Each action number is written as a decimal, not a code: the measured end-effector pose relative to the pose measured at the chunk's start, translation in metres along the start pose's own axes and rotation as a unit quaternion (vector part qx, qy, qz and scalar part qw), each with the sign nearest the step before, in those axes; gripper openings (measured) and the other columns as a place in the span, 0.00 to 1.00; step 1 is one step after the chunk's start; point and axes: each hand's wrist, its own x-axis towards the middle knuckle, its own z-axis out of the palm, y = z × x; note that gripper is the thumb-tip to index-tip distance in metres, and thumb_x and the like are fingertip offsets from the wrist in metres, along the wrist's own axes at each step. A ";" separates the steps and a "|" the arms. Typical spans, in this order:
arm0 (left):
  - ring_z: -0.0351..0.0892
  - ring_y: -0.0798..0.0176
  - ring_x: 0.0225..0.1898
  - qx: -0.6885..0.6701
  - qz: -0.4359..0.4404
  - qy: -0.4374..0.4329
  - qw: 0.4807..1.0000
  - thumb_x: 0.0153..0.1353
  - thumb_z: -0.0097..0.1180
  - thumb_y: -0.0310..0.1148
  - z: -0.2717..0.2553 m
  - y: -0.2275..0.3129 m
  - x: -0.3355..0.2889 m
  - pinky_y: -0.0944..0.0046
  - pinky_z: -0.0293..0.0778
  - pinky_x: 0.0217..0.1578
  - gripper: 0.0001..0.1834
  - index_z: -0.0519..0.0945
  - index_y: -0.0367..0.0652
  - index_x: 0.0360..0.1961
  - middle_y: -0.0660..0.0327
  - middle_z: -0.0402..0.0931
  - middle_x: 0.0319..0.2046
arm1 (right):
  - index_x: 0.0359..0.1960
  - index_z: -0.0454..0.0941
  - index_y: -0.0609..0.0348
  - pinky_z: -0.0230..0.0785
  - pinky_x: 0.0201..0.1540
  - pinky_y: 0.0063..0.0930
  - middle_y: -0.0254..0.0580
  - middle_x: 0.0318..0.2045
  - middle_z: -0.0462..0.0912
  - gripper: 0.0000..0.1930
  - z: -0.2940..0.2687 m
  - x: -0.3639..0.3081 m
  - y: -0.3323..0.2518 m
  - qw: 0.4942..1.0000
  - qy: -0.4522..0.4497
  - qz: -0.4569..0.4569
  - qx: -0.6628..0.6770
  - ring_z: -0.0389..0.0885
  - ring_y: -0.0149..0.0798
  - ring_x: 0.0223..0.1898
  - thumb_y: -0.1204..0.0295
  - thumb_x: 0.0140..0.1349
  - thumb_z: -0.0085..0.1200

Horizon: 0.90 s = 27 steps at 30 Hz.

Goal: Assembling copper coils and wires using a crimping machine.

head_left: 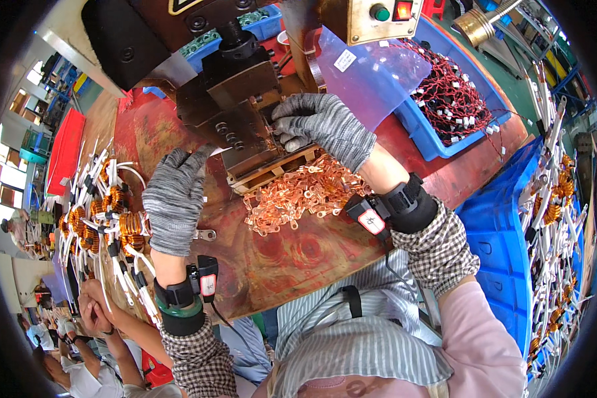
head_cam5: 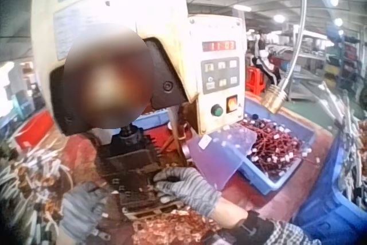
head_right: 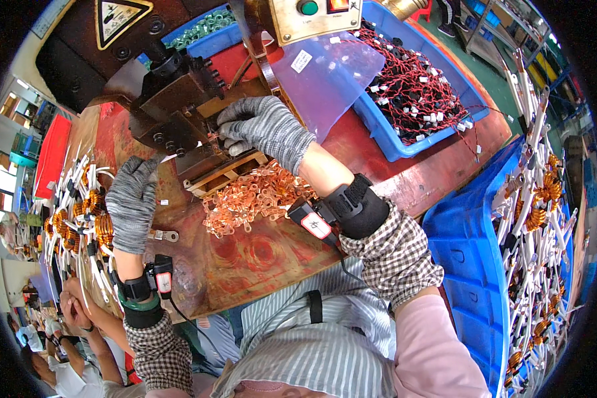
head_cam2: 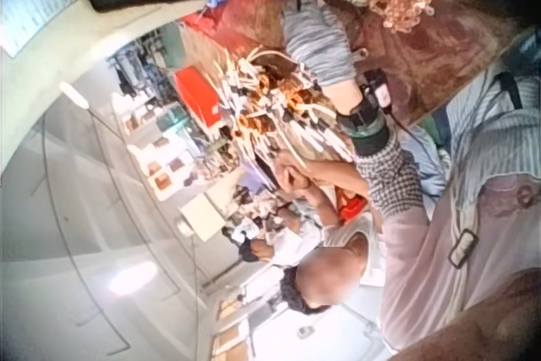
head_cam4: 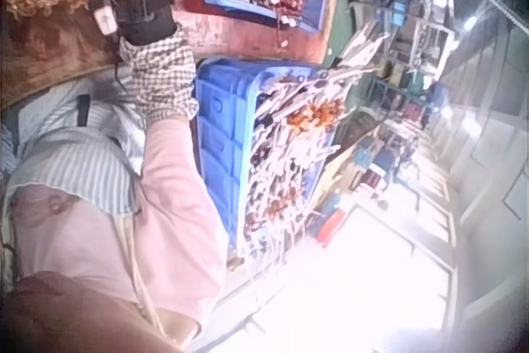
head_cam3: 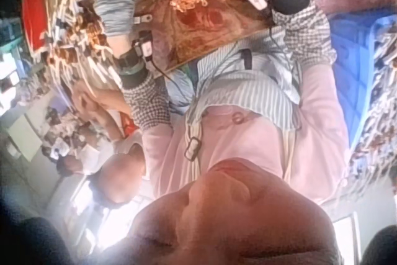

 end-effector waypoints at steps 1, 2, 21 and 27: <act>0.74 0.54 0.37 0.010 0.002 0.003 1.000 0.59 0.46 0.32 0.001 0.001 0.001 0.60 0.71 0.37 0.14 0.78 0.54 0.45 0.56 0.74 0.35 | 0.37 0.76 0.69 0.77 0.30 0.21 0.43 0.30 0.80 0.09 -0.001 0.000 0.000 1.000 0.002 0.001 0.002 0.81 0.34 0.29 0.78 0.54 0.56; 0.74 0.54 0.37 -0.006 -0.020 -0.020 1.000 0.59 0.46 0.32 -0.002 0.002 0.000 0.60 0.71 0.37 0.14 0.78 0.54 0.45 0.56 0.75 0.36 | 0.39 0.75 0.69 0.77 0.32 0.21 0.44 0.31 0.80 0.11 -0.001 0.000 0.001 1.000 0.000 -0.007 -0.018 0.81 0.33 0.29 0.77 0.55 0.56; 0.73 0.52 0.39 0.014 0.006 -0.011 1.000 0.56 0.48 0.30 -0.001 0.000 -0.001 0.59 0.71 0.40 0.16 0.77 0.53 0.46 0.55 0.74 0.36 | 0.39 0.75 0.68 0.77 0.32 0.20 0.41 0.29 0.80 0.13 -0.004 0.000 0.001 0.999 -0.007 -0.015 -0.046 0.80 0.31 0.28 0.72 0.55 0.57; 0.73 0.52 0.38 0.005 -0.006 -0.028 1.000 0.54 0.48 0.29 -0.001 0.000 0.000 0.58 0.71 0.39 0.17 0.77 0.54 0.46 0.56 0.74 0.34 | 0.35 0.76 0.68 0.76 0.26 0.21 0.38 0.25 0.78 0.11 -0.011 -0.012 -0.004 0.987 0.080 -0.092 -0.104 0.78 0.29 0.25 0.71 0.55 0.57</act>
